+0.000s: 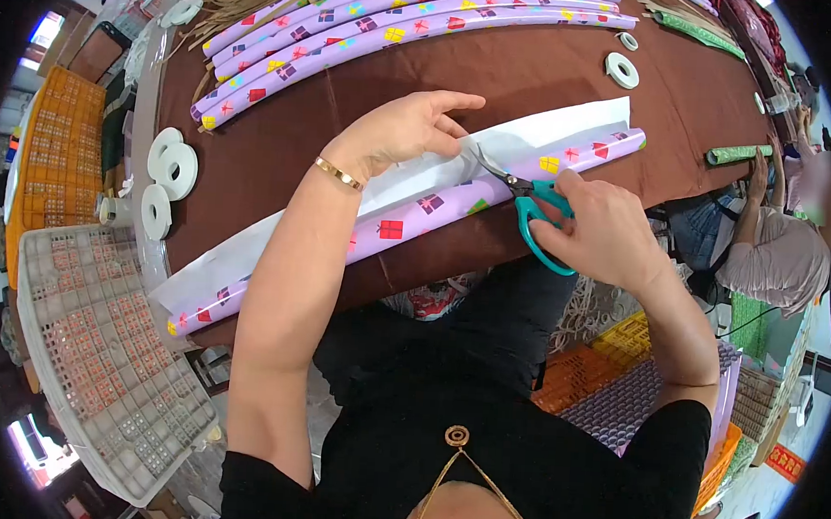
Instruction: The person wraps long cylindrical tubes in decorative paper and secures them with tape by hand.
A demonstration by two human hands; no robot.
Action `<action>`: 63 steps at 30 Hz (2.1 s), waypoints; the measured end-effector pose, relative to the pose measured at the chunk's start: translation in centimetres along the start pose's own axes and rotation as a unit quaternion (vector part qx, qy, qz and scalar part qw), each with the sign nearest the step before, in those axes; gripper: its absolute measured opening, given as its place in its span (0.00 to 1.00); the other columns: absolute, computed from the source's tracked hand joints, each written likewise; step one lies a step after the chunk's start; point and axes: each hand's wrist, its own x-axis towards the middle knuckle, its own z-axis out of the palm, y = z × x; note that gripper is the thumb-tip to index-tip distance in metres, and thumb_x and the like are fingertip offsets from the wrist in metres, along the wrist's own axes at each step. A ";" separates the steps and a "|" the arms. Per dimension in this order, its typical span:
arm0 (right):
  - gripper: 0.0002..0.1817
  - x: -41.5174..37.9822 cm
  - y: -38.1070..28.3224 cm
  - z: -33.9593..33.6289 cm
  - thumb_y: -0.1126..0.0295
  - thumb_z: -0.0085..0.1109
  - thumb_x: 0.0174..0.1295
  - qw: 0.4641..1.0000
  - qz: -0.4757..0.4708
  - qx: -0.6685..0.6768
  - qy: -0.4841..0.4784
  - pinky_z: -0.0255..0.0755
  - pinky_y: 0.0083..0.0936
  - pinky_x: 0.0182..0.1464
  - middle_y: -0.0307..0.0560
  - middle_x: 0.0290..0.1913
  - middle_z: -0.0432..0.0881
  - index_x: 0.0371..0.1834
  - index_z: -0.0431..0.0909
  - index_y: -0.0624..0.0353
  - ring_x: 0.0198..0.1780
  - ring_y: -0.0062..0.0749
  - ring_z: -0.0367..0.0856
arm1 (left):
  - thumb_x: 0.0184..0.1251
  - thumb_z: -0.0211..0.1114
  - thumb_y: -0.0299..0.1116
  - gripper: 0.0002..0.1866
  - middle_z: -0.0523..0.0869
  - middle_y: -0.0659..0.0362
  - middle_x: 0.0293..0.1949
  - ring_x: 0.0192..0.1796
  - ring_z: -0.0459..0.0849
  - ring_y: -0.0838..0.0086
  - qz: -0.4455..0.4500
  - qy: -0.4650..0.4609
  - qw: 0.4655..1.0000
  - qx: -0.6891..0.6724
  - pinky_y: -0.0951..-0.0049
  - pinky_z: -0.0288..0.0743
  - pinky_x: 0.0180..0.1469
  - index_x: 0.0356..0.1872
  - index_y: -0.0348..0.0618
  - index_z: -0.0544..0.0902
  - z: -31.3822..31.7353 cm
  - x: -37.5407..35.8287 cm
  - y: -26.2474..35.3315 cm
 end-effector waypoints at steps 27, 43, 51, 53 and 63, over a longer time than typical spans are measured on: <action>0.13 0.7 2.8 1.5 0.65 0.61 0.65 0.976 -0.005 0.213 -0.049 0.69 0.28 0.28 0.44 0.24 0.77 0.40 0.74 0.65 0.24 0.30 0.77 | 0.61 0.63 0.17 0.38 0.89 0.53 0.46 0.41 0.84 0.81 -0.015 -0.010 1.000 -0.016 0.80 0.77 0.49 0.76 0.38 0.64 -0.1 0.0 0.0; 0.14 3.7 4.2 3.4 0.63 0.61 0.68 0.958 0.063 0.220 0.173 0.64 0.30 0.24 0.44 0.18 0.75 0.36 0.74 0.66 0.21 0.25 0.75 | 0.63 0.66 0.25 0.31 0.89 0.53 0.44 0.44 0.86 0.77 0.006 0.078 0.995 0.058 0.77 0.78 0.49 0.70 0.37 0.73 0.7 0.8 0.8; 0.18 4.4 3.3 3.5 0.57 0.62 0.64 0.977 0.053 0.081 0.189 0.65 0.43 0.28 0.57 0.20 0.73 0.34 0.72 0.63 0.24 0.54 0.76 | 0.65 0.70 0.36 0.29 0.87 0.50 0.52 0.53 0.85 0.70 -0.001 0.108 0.960 0.259 0.70 0.77 0.55 0.66 0.37 0.76 -1.0 -1.5 1.0; 0.19 4.5 3.4 3.7 0.57 0.62 0.64 0.977 0.042 0.072 0.198 0.65 0.44 0.28 0.58 0.20 0.73 0.34 0.72 0.63 0.24 0.54 0.76 | 0.66 0.70 0.37 0.30 0.87 0.51 0.51 0.52 0.84 0.71 -0.015 0.102 0.957 0.272 0.70 0.77 0.54 0.67 0.38 0.76 -2.5 -4.4 0.7; 0.15 4.5 4.3 4.0 0.61 0.61 0.68 0.979 0.032 0.058 0.195 0.61 0.35 0.25 0.48 0.18 0.69 0.35 0.72 0.63 0.19 0.30 0.68 | 0.50 0.81 0.37 0.53 0.88 0.48 0.47 0.48 0.86 0.68 -0.143 0.058 0.966 0.209 0.67 0.77 0.52 0.77 0.44 0.60 -5.7 -19.3 -0.7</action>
